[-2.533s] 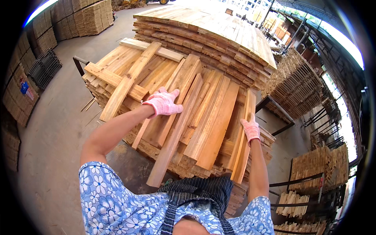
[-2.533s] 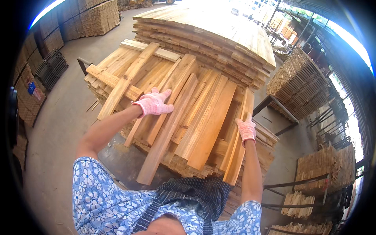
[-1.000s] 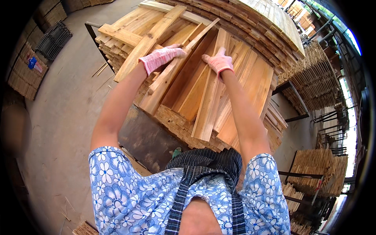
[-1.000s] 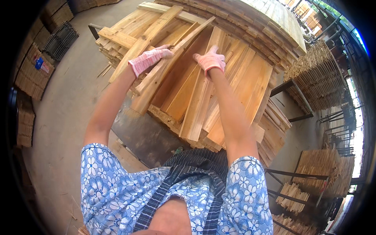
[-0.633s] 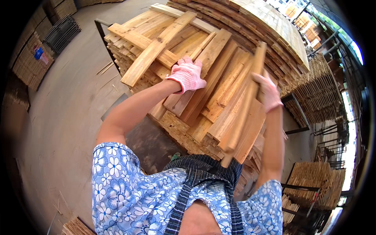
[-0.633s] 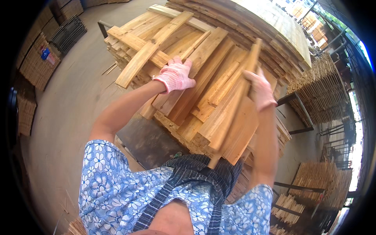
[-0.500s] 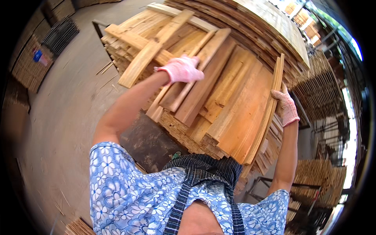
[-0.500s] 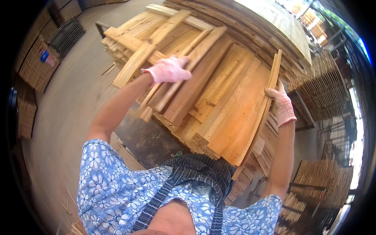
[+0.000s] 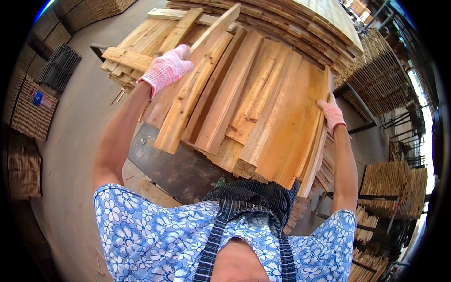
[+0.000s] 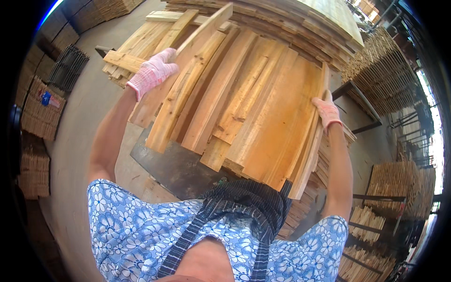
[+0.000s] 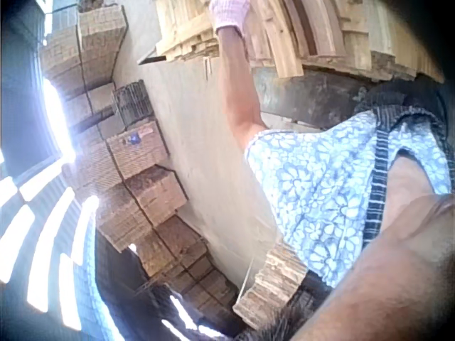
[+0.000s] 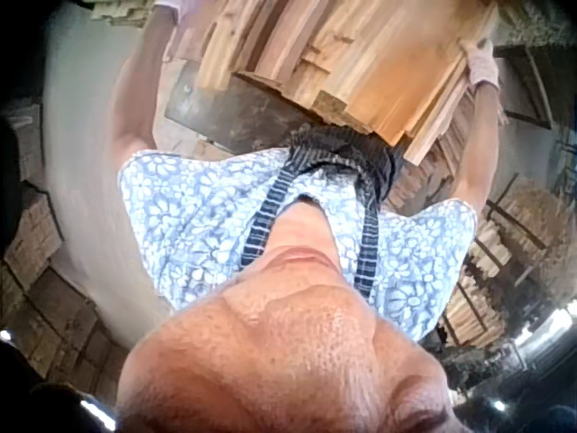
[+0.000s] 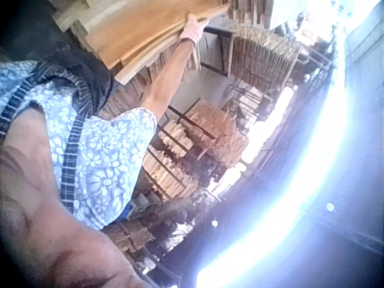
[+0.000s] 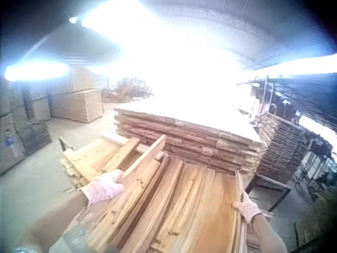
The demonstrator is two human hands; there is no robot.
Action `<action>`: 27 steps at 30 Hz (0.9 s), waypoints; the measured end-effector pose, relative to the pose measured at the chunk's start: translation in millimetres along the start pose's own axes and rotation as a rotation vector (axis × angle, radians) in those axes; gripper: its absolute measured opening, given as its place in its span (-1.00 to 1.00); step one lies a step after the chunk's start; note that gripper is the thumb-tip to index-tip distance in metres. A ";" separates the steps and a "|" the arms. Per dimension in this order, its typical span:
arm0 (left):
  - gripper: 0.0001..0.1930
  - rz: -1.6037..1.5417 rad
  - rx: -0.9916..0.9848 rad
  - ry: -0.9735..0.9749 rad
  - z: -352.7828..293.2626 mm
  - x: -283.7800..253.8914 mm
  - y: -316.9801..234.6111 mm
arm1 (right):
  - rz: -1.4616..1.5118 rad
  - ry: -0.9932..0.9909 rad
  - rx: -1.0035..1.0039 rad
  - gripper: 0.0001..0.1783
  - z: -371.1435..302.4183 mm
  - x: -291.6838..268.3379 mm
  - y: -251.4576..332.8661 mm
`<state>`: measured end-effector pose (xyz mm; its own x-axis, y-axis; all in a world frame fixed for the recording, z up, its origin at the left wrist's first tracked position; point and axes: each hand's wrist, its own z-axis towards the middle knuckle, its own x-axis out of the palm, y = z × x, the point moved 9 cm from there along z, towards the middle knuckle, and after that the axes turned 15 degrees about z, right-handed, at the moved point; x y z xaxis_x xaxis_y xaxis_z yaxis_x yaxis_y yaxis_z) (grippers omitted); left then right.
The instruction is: The person lifts stacks of wooden planks from a pile on the floor and places them onto a metal rack. They repeat this process, moving multiple bundles of lumber to organize them on the rack.
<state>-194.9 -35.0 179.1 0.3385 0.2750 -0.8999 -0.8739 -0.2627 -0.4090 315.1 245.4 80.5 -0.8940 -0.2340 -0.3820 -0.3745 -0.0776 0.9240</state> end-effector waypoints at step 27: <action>-0.12 -0.621 -0.313 0.117 -90.0 -29.9 -36.5 | -0.249 0.016 0.080 -0.12 1.2 -7.5 8.8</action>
<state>-141.7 -116.9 207.3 0.7930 0.3637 -0.4887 -0.3710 -0.3480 -0.8610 318.3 247.7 91.4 -0.7679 -0.2327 -0.5968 -0.6015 -0.0583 0.7967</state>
